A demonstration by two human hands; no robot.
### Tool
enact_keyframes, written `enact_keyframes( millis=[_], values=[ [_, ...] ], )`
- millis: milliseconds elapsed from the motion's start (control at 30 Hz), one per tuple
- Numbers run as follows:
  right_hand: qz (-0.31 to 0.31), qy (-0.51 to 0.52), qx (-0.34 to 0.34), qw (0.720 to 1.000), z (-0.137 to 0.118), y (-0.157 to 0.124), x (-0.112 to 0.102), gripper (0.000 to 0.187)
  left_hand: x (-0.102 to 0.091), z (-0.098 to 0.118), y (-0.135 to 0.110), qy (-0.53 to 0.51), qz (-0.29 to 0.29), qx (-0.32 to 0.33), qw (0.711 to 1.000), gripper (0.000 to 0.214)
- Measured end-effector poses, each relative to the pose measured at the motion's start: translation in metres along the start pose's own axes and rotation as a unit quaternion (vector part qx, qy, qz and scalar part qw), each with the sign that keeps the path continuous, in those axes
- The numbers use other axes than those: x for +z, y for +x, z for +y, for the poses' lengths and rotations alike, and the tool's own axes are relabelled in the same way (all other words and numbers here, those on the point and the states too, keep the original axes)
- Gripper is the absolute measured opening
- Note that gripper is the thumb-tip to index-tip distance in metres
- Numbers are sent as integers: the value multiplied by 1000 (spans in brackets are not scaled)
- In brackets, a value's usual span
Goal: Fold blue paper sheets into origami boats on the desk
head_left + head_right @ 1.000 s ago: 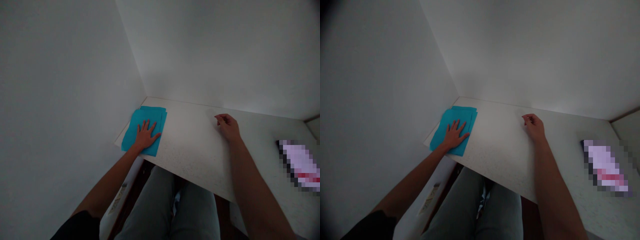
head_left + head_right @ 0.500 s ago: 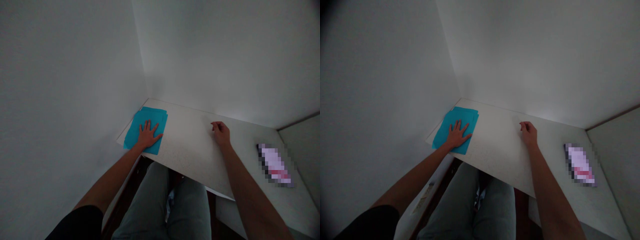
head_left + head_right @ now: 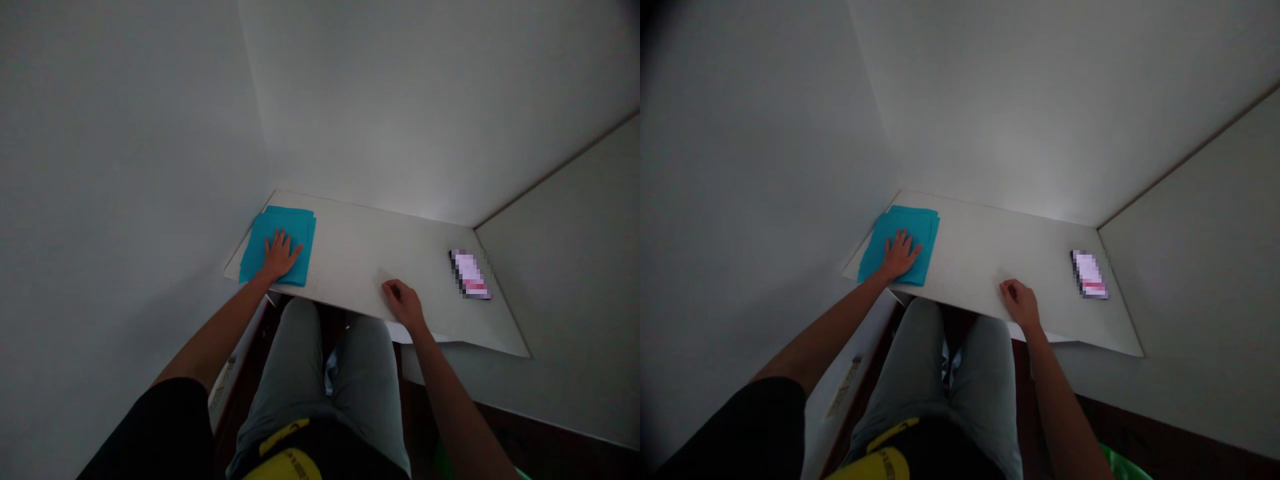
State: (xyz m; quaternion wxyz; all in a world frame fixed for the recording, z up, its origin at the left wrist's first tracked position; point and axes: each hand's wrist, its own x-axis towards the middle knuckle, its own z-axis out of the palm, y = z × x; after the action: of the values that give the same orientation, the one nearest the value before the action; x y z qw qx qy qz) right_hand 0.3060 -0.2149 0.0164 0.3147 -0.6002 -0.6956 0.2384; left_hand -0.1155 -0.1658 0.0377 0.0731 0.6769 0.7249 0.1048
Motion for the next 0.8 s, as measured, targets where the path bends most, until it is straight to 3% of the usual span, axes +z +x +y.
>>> enact_keyframes(
  millis=[100,200,300,567,800],
  values=[
    [7,2,5,1000,1,4,2,50,-2,-26,-32,2,50,63,997,80],
    [11,12,13,1000,1,4,3,50,3,-56,-70,23,29,84,996,89],
    [9,7,17,1000,0,3,2,49,10,-73,-95,45,11,81,996,88],
    [10,-4,21,1000,-2,4,2,45,0,-72,-88,60,-24,83,994,76],
    [0,-4,18,1000,-2,2,1,44,-14,-83,-88,62,-44,151,986,55]
  ],
)
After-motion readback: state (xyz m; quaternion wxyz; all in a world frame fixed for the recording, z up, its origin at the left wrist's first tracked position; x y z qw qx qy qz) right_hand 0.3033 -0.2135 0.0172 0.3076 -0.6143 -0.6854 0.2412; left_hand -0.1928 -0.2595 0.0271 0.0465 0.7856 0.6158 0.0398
